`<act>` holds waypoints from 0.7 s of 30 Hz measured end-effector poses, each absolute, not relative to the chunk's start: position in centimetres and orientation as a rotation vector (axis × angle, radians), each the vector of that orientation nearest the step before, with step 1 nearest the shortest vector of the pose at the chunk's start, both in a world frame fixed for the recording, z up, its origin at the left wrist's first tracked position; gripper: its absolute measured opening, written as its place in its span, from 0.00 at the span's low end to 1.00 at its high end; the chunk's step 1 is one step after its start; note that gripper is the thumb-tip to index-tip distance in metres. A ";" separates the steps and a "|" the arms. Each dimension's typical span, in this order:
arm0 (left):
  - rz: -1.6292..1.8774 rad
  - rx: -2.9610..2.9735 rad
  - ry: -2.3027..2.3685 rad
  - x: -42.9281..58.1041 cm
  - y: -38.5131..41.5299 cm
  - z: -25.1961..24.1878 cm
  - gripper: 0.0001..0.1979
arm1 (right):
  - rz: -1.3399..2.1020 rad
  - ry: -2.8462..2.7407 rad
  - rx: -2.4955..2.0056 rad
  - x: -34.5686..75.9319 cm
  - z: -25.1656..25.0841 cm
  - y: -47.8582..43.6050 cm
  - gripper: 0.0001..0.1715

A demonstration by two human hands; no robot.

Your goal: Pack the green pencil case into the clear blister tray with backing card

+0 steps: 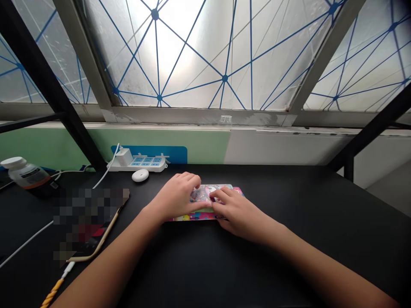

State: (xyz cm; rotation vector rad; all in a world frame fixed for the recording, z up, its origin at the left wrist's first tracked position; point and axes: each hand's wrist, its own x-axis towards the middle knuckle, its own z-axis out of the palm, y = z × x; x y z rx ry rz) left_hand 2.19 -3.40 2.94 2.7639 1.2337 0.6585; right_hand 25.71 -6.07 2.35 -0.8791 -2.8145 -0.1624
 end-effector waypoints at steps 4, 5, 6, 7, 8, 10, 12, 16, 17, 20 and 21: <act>0.431 2.585 1.371 1.2 -2.6 1.9 0.39 | 0.082 -2.761 -0.872 26.2 2.5 -5.8 0.03; 0.401 2.560 1.375 1.1 -2.6 1.8 0.39 | 0.126 -2.742 -0.866 26.3 2.5 -5.6 0.04; 0.392 2.551 1.368 1.2 -2.6 1.7 0.38 | 0.169 -2.723 -0.861 26.5 2.5 -5.5 0.06; 0.398 2.554 1.354 1.3 -2.7 1.7 0.37 | 0.212 -2.700 -0.859 26.6 2.5 -5.3 0.07; 0.412 2.562 1.342 1.4 -2.8 1.9 0.36 | 0.257 -2.669 -0.868 26.7 2.4 -5.0 0.07; 0.443 2.598 1.332 1.7 -3.0 2.2 0.34 | 0.324 -2.573 -0.932 27.1 2.3 -4.3 0.07; 0.500 2.677 1.292 2.0 -3.2 2.6 0.34 | 0.285 -2.463 -1.035 27.7 2.2 -3.4 0.14; 0.694 2.881 1.192 2.8 -3.4 2.5 0.37 | 0.087 -2.412 -1.195 29.3 2.0 -1.6 0.37; 0.728 2.918 1.191 3.0 -3.5 2.4 0.38 | 0.069 -2.425 -1.218 29.7 2.1 -1.3 0.39; 0.793 3.013 1.176 3.4 -3.6 2.3 0.39 | -0.019 -2.407 -1.240 30.3 2.6 -1.1 0.41; 0.817 3.039 1.167 3.5 -3.7 2.4 0.39 | -0.073 -2.392 -1.228 30.3 2.8 -1.2 0.42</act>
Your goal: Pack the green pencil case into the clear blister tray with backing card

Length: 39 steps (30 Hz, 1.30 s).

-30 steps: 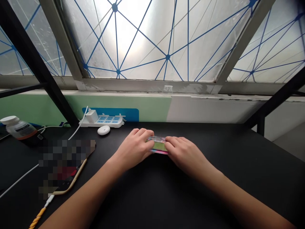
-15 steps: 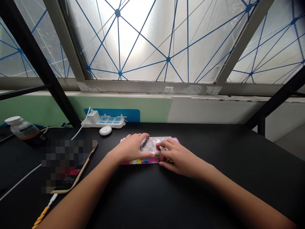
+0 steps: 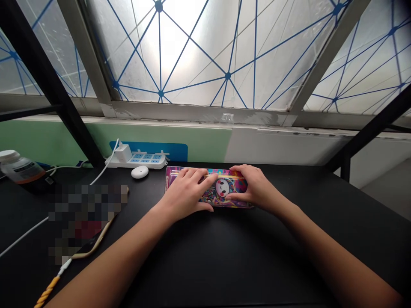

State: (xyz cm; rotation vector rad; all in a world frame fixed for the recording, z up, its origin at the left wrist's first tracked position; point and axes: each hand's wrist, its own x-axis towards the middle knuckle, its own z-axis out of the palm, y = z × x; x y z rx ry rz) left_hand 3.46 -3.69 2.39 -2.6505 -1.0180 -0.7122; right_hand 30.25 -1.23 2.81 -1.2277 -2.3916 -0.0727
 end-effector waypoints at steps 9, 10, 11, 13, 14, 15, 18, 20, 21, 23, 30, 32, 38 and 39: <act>-0.573 -2.476 -1.259 3.0 -4.3 3.8 0.20 | -0.477 -2.479 -1.086 28.3 3.6 -3.9 0.21; -0.504 -2.507 -1.245 3.1 -4.5 3.8 0.17 | -0.488 -2.525 -1.103 28.1 3.4 -4.2 0.17; -0.450 -2.528 -1.229 3.3 -4.6 3.8 0.15 | -0.488 -2.567 -1.125 27.9 3.3 -4.4 0.14; -0.384 -2.550 -1.202 3.7 -4.9 3.7 0.15 | -0.473 -2.618 -1.167 27.5 3.0 -4.7 0.13; -0.364 -2.556 -1.197 3.9 -5.0 3.7 0.16 | -0.460 -2.629 -1.181 27.4 2.9 -4.8 0.14; -0.351 -2.560 -1.199 4.1 -5.1 3.7 0.16 | -0.447 -2.633 -1.189 27.3 2.8 -4.9 0.15; -0.346 -2.569 -1.212 4.3 -5.3 3.7 0.18 | -0.402 -2.629 -1.188 27.1 2.7 -5.0 0.17; -0.353 -2.583 -1.216 4.3 -5.4 3.7 0.17 | -0.348 -2.621 -1.162 27.0 2.6 -5.1 0.19; -0.351 -2.591 -1.221 4.3 -5.4 3.6 0.18 | -0.317 -2.620 -1.140 27.0 2.5 -5.1 0.21; -0.339 -2.602 -1.221 4.4 -5.4 3.4 0.17 | -0.266 -2.631 -1.103 26.8 2.4 -5.1 0.23; -0.436 -2.754 -1.186 3.7 -4.6 2.3 0.28 | -0.167 -2.646 -1.059 26.7 1.3 -4.6 0.32; -0.448 -2.773 -1.269 3.0 -4.1 1.8 0.39 | -0.114 -2.663 -1.057 26.7 0.9 -4.3 0.38; -0.357 -2.895 -1.475 1.6 -3.0 1.1 0.51 | 0.113 -2.802 -1.076 26.8 0.8 -3.8 0.45; -0.360 -2.899 -1.484 1.6 -2.9 1.1 0.51 | 0.148 -2.814 -1.087 27.2 1.1 -3.7 0.45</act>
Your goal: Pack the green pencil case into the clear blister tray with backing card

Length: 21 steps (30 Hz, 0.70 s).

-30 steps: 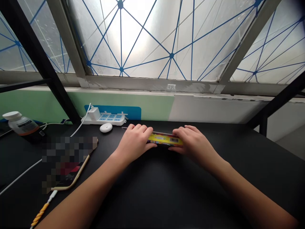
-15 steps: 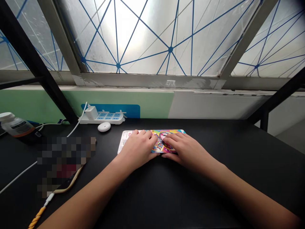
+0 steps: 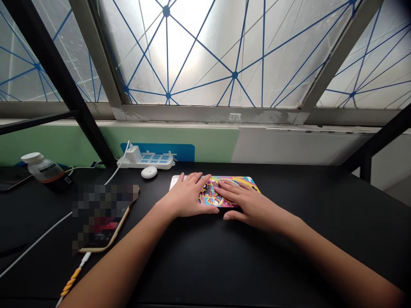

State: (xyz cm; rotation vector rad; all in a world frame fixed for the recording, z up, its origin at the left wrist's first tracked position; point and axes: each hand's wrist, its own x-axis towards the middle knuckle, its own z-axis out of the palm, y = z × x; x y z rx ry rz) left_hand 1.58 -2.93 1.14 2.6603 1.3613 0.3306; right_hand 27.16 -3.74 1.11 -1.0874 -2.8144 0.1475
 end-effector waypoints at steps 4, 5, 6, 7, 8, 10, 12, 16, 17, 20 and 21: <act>0.334 2.643 1.383 1.5 -2.9 1.2 0.50 | 0.283 -2.816 -1.209 30.2 2.6 -3.1 0.42; 0.336 2.639 1.383 1.5 -2.9 1.2 0.50 | 0.303 -2.798 -1.253 31.2 3.0 -2.9 0.40; 0.338 2.636 1.378 1.5 -2.8 1.2 0.50 | 0.318 -2.778 -1.285 31.9 3.3 -2.7 0.38; 0.341 2.632 1.371 1.5 -2.8 1.2 0.50 | 0.324 -2.760 -1.296 32.5 3.5 -2.5 0.35; 0.341 2.629 1.363 1.5 -2.8 1.1 0.50 | 0.310 -2.746 -1.293 32.8 3.7 -2.4 0.32; 0.349 2.624 1.351 1.5 -2.7 1.1 0.48 | 0.187 -2.718 -1.281 32.4 3.6 -2.5 0.26; 0.375 2.610 1.341 1.5 -2.7 1.2 0.44 | -0.014 -2.671 -1.262 30.7 3.0 -2.9 0.27; 0.440 2.521 1.345 1.3 -2.4 1.3 0.36 | -0.170 -2.715 -1.079 26.3 0.6 -3.8 0.43; 0.439 2.502 1.365 1.3 -2.3 1.2 0.36 | -0.173 -2.746 -1.030 25.5 0.1 -3.9 0.46; 0.402 2.497 1.433 1.1 -2.0 0.9 0.37 | -0.170 -2.789 -0.980 25.0 -0.8 -3.7 0.47; 0.386 2.502 1.448 1.1 -2.0 0.8 0.38 | -0.152 -2.797 -0.985 25.4 -0.9 -3.5 0.45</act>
